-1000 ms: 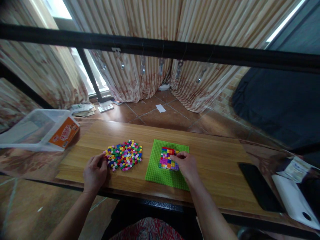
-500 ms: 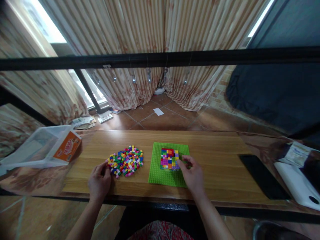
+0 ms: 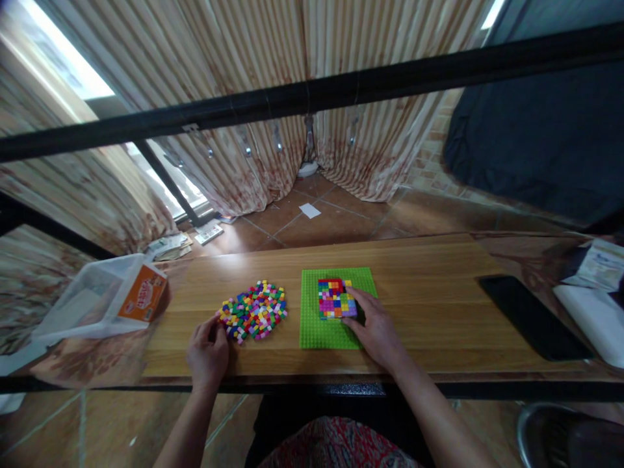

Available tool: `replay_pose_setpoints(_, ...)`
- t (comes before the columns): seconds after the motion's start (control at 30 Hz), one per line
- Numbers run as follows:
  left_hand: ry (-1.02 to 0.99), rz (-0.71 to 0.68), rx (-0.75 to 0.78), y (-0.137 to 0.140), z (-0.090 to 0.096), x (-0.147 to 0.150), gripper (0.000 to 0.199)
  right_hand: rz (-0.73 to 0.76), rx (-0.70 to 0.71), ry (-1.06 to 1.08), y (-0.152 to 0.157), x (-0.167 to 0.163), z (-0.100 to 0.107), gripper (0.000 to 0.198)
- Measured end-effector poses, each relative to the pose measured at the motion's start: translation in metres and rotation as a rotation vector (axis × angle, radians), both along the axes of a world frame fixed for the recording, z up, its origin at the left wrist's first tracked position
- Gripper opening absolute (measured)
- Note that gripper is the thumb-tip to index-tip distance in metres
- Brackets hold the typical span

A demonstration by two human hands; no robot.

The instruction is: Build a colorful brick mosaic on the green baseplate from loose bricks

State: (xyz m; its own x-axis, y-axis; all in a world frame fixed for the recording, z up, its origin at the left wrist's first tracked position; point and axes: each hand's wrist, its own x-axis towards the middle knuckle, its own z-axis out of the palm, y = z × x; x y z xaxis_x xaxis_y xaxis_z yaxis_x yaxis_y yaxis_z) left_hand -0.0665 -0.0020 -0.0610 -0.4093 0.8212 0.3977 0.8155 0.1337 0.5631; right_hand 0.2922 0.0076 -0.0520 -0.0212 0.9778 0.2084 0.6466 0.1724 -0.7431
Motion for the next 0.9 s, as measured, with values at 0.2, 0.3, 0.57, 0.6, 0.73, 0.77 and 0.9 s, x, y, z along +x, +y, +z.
replay_pose_setpoints(0.2, -0.006, -0.001, -0.002, -0.001, -0.001, 0.000, 0.028, -0.103, 0.205, -0.037, -0.012, -0.027, 0.029, 0.042)
replay_pose_setpoints(0.3, -0.015, -0.001, 0.000, 0.000, -0.001, 0.000, 0.028, -0.027, 0.204, 0.004, -0.016, -0.062, 0.040, 0.030)
replay_pose_setpoints(0.57, -0.030, -0.013, 0.003, 0.000, 0.001, 0.002, 0.027, 0.108, -0.036, -0.214, -0.001, -0.138, 0.014, 0.014)
replay_pose_setpoints(0.6, -0.030, -0.014, 0.002, -0.001, 0.002, 0.002, 0.026, 0.102, -0.050, -0.235, 0.002, -0.141, 0.012, 0.013)
replay_pose_setpoints(0.73, -0.034, -0.011, 0.010, -0.001, 0.002, 0.002, 0.026, 0.079, -0.080, -0.296, 0.011, -0.147, 0.013, 0.008)
replay_pose_setpoints(0.77, -0.036, -0.009, 0.010, -0.001, 0.001, 0.002, 0.025, 0.073, -0.082, -0.319, 0.012, -0.148, 0.013, 0.007)
replay_pose_setpoints(0.9, -0.049, -0.007, 0.005, -0.002, 0.001, 0.003, 0.025, 0.064, -0.086, -0.384, 0.014, -0.151, 0.013, 0.008)
